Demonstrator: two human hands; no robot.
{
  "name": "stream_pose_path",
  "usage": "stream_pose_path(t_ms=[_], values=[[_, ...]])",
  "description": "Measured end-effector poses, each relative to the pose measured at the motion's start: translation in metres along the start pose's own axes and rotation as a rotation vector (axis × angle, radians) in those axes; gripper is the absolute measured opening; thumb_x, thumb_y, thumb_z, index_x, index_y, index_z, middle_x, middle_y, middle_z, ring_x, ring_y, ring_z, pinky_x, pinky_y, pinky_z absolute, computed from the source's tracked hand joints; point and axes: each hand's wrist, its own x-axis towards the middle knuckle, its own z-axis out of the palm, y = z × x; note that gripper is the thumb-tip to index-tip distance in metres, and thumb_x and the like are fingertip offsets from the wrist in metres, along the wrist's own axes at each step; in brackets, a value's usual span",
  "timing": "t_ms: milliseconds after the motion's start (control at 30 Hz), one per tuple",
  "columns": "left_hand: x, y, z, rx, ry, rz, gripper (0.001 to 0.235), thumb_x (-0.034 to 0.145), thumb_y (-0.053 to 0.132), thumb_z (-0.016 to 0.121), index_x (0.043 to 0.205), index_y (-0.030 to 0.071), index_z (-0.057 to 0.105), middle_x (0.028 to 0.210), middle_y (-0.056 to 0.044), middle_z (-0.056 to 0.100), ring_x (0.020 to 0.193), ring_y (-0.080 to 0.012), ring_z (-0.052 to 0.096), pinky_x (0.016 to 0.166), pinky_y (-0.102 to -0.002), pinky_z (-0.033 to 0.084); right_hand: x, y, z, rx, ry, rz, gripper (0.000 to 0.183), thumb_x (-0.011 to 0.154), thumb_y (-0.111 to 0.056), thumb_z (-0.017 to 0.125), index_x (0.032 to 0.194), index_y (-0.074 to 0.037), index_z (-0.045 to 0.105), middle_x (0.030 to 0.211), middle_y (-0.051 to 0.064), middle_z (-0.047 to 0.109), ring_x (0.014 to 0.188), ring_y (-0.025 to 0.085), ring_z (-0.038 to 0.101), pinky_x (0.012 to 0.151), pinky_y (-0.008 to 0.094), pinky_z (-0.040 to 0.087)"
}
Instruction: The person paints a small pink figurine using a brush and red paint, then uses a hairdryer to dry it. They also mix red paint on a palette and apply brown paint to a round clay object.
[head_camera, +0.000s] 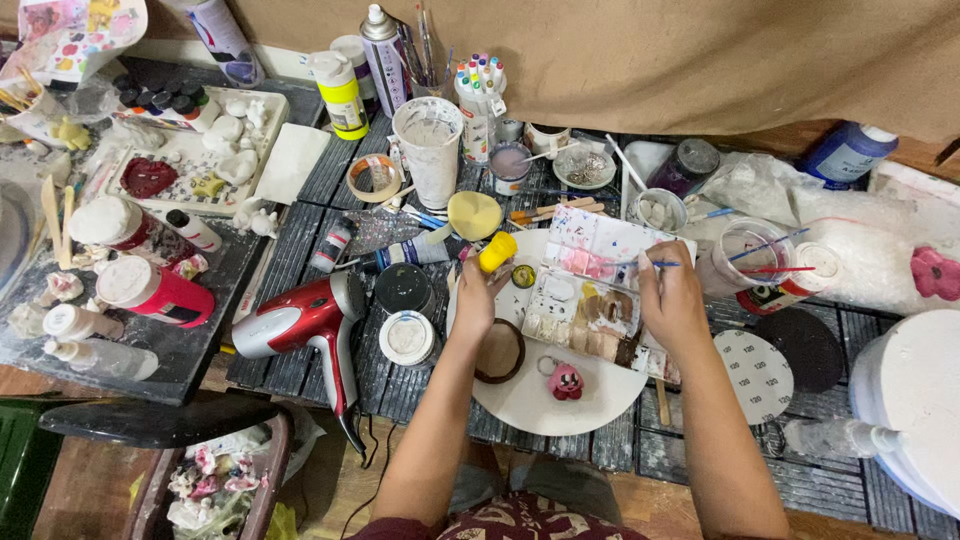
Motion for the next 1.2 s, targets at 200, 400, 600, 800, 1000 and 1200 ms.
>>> stream_pose_path(t_ms=[200, 400, 600, 800, 1000, 1200], values=[[0.003, 0.001, 0.003, -0.015, 0.021, -0.029, 0.061, 0.110, 0.044, 0.027, 0.134, -0.007, 0.051, 0.123, -0.020, 0.064, 0.115, -0.0286, 0.064, 0.107, -0.046, 0.052, 0.012, -0.023, -0.012, 0.144, -0.140, 0.229, 0.011, 0.104, -0.012, 0.056, 0.101, -0.002, 0.051, 0.093, 0.014, 0.063, 0.083, 0.029, 0.067, 0.076, 0.039, 0.050], [0.000, 0.000, 0.005, 0.033, -0.019, 0.022, 0.062, 0.109, 0.043, 0.025, 0.137, -0.007, 0.049, 0.127, -0.020, 0.064, 0.117, -0.0282, 0.064, 0.108, -0.044, 0.051, 0.013, -0.024, -0.013, 0.147, -0.133, 0.040, 0.010, 0.098, -0.005, 0.056, 0.104, 0.001, 0.051, 0.100, 0.018, 0.059, 0.089, 0.033, 0.062, 0.080, 0.041, 0.049], [0.001, 0.000, 0.007, 0.046, -0.003, 0.006, 0.063, 0.109, 0.044, 0.025, 0.139, -0.007, 0.048, 0.129, -0.018, 0.063, 0.118, -0.0277, 0.064, 0.109, -0.043, 0.051, 0.016, -0.023, -0.011, 0.104, -0.107, 0.006, 0.011, 0.104, -0.010, 0.057, 0.103, 0.000, 0.052, 0.099, 0.019, 0.058, 0.090, 0.033, 0.063, 0.080, 0.042, 0.049], [0.001, -0.001, 0.008, 0.050, -0.002, -0.001, 0.063, 0.109, 0.044, 0.026, 0.137, -0.008, 0.049, 0.128, -0.019, 0.064, 0.118, -0.0289, 0.065, 0.108, -0.043, 0.051, 0.021, -0.022, -0.010, 0.060, -0.060, -0.049, 0.014, 0.107, -0.012, 0.056, 0.105, 0.001, 0.052, 0.096, 0.017, 0.059, 0.088, 0.030, 0.063, 0.081, 0.042, 0.048], [-0.001, -0.001, 0.006, 0.057, -0.003, 0.014, 0.063, 0.106, 0.047, 0.025, 0.139, -0.002, 0.046, 0.129, -0.016, 0.063, 0.118, -0.0268, 0.064, 0.108, -0.043, 0.051, 0.018, -0.021, -0.014, 0.024, -0.047, -0.061, 0.011, 0.108, -0.009, 0.055, 0.100, -0.002, 0.053, 0.097, 0.017, 0.059, 0.091, 0.030, 0.062, 0.082, 0.041, 0.049], [0.001, -0.002, 0.005, 0.065, -0.029, 0.026, 0.068, 0.109, 0.050, 0.026, 0.136, -0.008, 0.049, 0.125, -0.019, 0.065, 0.116, -0.0282, 0.065, 0.108, -0.044, 0.051, 0.019, -0.019, -0.014, 0.126, -0.174, 0.141, 0.012, 0.105, -0.014, 0.054, 0.100, -0.003, 0.051, 0.089, 0.012, 0.062, 0.079, 0.025, 0.064, 0.075, 0.038, 0.049]])
